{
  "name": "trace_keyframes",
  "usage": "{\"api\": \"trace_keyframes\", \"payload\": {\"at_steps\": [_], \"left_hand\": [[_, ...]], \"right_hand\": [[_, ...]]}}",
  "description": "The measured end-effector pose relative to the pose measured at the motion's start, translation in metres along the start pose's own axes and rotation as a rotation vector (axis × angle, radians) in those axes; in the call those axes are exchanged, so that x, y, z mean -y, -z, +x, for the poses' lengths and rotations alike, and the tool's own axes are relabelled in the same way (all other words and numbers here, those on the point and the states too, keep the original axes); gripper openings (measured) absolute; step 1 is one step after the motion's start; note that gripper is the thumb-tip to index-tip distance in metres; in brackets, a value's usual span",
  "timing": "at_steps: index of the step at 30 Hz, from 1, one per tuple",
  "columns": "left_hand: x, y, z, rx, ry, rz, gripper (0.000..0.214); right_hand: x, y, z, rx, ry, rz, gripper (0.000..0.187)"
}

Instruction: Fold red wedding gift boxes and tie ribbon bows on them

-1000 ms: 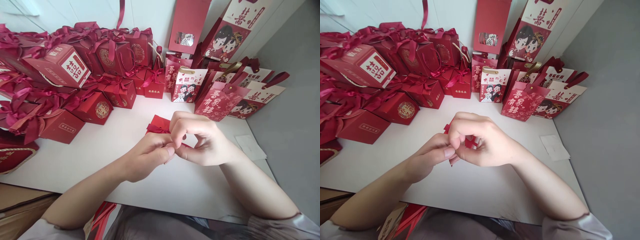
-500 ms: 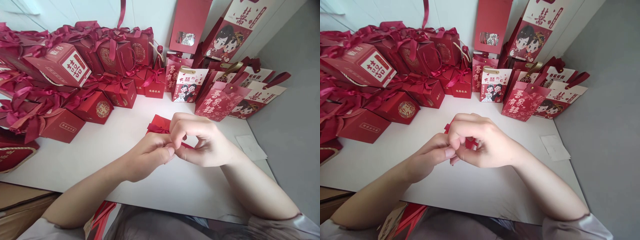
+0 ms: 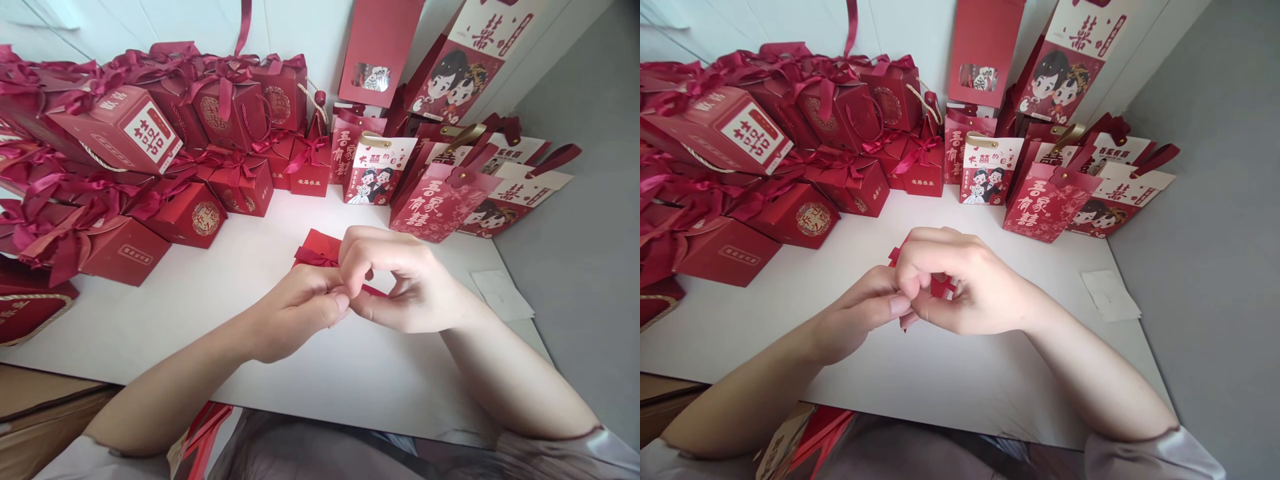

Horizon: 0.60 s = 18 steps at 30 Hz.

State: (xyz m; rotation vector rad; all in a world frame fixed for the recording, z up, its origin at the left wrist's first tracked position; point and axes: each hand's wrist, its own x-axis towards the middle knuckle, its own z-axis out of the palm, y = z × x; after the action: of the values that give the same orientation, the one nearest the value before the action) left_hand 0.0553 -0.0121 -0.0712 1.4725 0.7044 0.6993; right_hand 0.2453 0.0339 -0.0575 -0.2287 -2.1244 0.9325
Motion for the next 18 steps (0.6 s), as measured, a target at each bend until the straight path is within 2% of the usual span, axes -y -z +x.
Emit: {"api": "trace_keyframes", "payload": {"at_steps": [7,18], "left_hand": [[-0.0017,0.0012,-0.0011,0.0,0.019,0.065,0.022],[-0.0044,-0.0003,-0.0009,0.023,0.026,0.02,0.02]], "right_hand": [[0.0032,-0.0014,0.0028,0.02,0.002,-0.04,0.021],[-0.0016,-0.0016,-0.0003,0.036,-0.07,0.097,0.019]]}}
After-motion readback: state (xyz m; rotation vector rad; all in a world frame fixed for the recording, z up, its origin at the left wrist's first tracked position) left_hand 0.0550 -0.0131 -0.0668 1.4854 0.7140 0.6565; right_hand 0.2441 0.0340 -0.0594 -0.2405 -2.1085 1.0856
